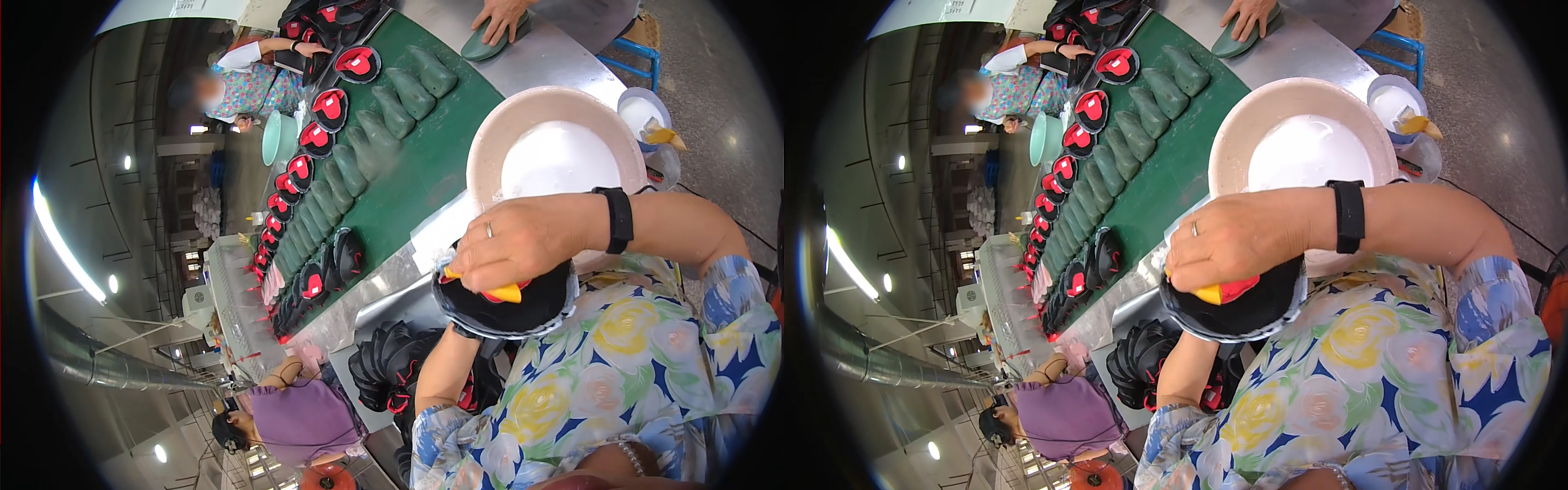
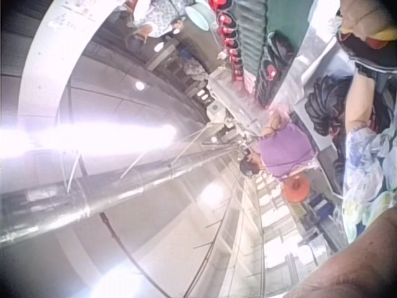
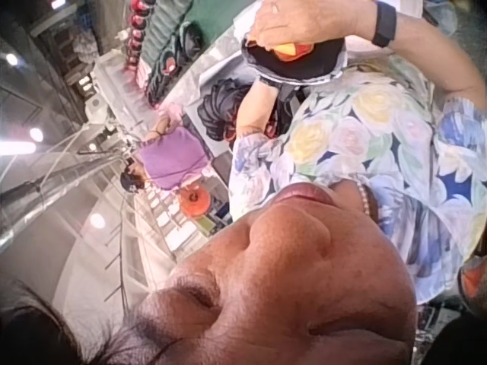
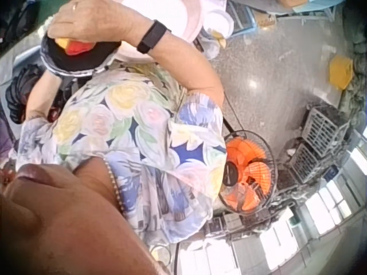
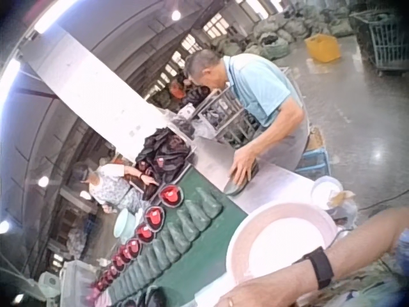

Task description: Applying white adhesive to the interior and edges of footwear components using a brush at an assembly line station.

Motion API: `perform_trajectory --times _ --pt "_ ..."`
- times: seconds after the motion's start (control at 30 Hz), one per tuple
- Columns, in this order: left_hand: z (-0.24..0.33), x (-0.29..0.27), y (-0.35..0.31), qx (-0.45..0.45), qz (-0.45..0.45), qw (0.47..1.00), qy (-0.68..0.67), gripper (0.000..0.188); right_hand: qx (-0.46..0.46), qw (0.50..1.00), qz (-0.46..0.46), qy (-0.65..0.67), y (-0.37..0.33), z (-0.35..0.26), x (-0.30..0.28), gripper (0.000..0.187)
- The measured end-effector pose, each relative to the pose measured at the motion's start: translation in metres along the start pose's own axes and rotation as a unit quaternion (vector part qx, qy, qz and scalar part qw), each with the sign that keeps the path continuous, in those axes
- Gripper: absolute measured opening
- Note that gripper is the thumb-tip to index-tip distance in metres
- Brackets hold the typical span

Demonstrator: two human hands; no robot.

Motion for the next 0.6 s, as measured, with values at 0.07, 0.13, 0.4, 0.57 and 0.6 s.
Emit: perform_trajectory --times 0.07,0.13,0.4,0.57,0.6 --pt "-0.004 0.004 -0.006 -0.008 0.006 1.000 -0.010 0.036 0.028 0.999 -0.043 -0.011 -0.003 0.009 0.001 0.015" --pt "-0.008 0.002 -0.006 -0.018 0.010 1.000 -0.019 0.036 0.061 0.996 -0.067 -0.011 -0.014 0.016 -0.004 0.014" --pt "-0.020 0.003 0.002 -0.056 0.028 0.996 -0.057 0.036 0.164 0.979 -0.121 -0.003 -0.034 0.042 -0.007 0.013" --pt "-0.026 -0.004 0.008 -0.078 0.034 0.993 -0.079 0.036 0.264 0.954 -0.140 0.027 -0.048 0.061 -0.008 0.013" --pt "-0.027 -0.007 0.012 -0.083 0.036 0.992 -0.083 0.036 0.286 0.949 -0.132 0.032 -0.051 0.067 -0.008 0.014"
Point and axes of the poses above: each hand's wrist, its own y-axis towards the middle knuckle, its own x-axis out of the palm, z = x × y, the point moved 9 cm from there along y, towards the middle knuckle, and after that the axes turned 1 degree about -z, right-handed, at the moved point
